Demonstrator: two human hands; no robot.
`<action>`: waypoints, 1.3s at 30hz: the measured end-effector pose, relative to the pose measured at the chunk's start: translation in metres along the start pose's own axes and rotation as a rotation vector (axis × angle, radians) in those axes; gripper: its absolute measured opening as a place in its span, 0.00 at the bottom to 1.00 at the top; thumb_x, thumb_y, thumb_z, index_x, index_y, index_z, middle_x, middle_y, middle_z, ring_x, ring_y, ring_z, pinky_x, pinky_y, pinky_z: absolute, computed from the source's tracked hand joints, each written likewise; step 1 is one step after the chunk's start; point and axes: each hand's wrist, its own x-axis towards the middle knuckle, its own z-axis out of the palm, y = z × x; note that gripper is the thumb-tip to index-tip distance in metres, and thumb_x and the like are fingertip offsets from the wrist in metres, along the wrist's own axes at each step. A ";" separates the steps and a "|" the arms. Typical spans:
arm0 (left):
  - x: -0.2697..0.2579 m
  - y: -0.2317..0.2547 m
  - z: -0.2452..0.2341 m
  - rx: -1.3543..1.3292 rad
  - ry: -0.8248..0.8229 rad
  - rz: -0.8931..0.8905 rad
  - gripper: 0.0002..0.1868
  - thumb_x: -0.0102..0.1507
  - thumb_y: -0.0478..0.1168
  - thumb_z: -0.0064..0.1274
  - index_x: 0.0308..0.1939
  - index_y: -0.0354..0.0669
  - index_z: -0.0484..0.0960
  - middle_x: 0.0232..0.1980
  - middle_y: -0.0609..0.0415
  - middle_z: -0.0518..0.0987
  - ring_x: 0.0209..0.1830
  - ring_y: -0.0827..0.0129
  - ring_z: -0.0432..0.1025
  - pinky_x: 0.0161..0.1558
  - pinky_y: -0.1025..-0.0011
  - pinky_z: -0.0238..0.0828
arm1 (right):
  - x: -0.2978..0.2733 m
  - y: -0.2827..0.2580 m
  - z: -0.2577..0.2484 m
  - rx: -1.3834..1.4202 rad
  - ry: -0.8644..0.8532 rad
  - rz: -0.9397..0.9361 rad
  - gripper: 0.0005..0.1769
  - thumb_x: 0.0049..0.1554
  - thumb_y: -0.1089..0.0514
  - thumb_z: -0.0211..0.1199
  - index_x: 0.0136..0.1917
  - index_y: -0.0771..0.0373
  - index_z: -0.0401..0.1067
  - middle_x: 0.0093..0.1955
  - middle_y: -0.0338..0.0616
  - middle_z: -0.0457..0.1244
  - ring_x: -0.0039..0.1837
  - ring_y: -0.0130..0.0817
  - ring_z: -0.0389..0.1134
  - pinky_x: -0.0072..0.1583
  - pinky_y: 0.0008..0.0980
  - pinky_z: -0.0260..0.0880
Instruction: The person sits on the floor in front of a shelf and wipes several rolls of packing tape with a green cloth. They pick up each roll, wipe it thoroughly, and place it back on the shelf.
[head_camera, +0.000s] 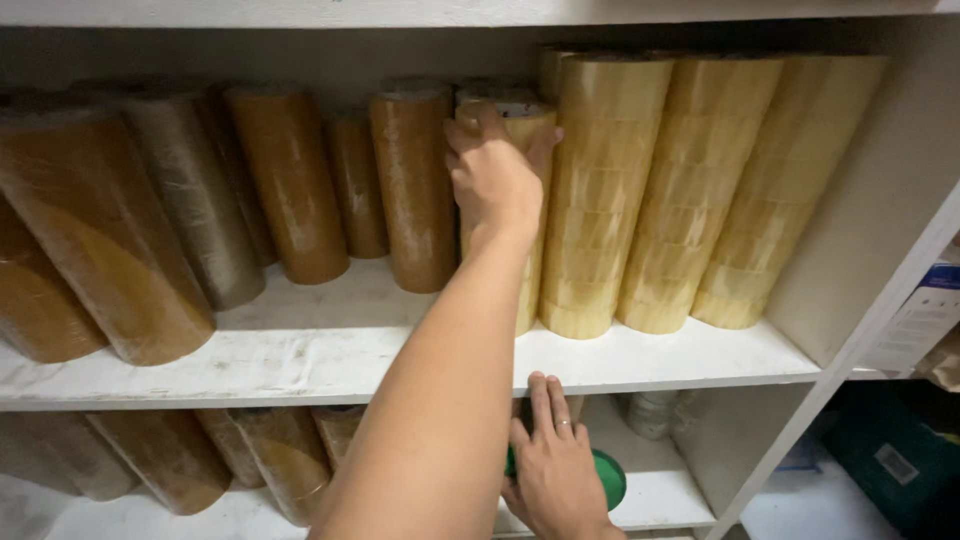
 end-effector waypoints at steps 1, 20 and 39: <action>-0.002 -0.004 -0.006 0.004 -0.003 0.005 0.36 0.55 0.65 0.64 0.54 0.44 0.75 0.52 0.37 0.71 0.45 0.35 0.71 0.41 0.43 0.72 | 0.000 -0.001 -0.001 0.007 0.001 0.003 0.32 0.45 0.36 0.72 0.53 0.56 0.66 0.84 0.65 0.37 0.84 0.62 0.39 0.55 0.56 0.68; -0.069 -0.020 -0.035 -0.050 -0.272 -0.027 0.50 0.63 0.53 0.58 0.80 0.51 0.43 0.82 0.32 0.39 0.76 0.27 0.44 0.67 0.36 0.48 | 0.005 0.016 -0.001 -0.072 -0.049 -0.064 0.47 0.40 0.33 0.80 0.62 0.59 0.66 0.84 0.67 0.35 0.83 0.63 0.38 0.64 0.61 0.61; -0.521 -0.100 -0.211 -0.409 -0.800 0.009 0.19 0.54 0.29 0.50 0.50 0.36 0.76 0.51 0.41 0.71 0.55 0.45 0.68 0.63 0.58 0.63 | -0.247 0.046 -0.014 0.245 -0.580 0.674 0.32 0.54 0.33 0.59 0.58 0.58 0.60 0.58 0.57 0.66 0.56 0.70 0.69 0.55 0.65 0.68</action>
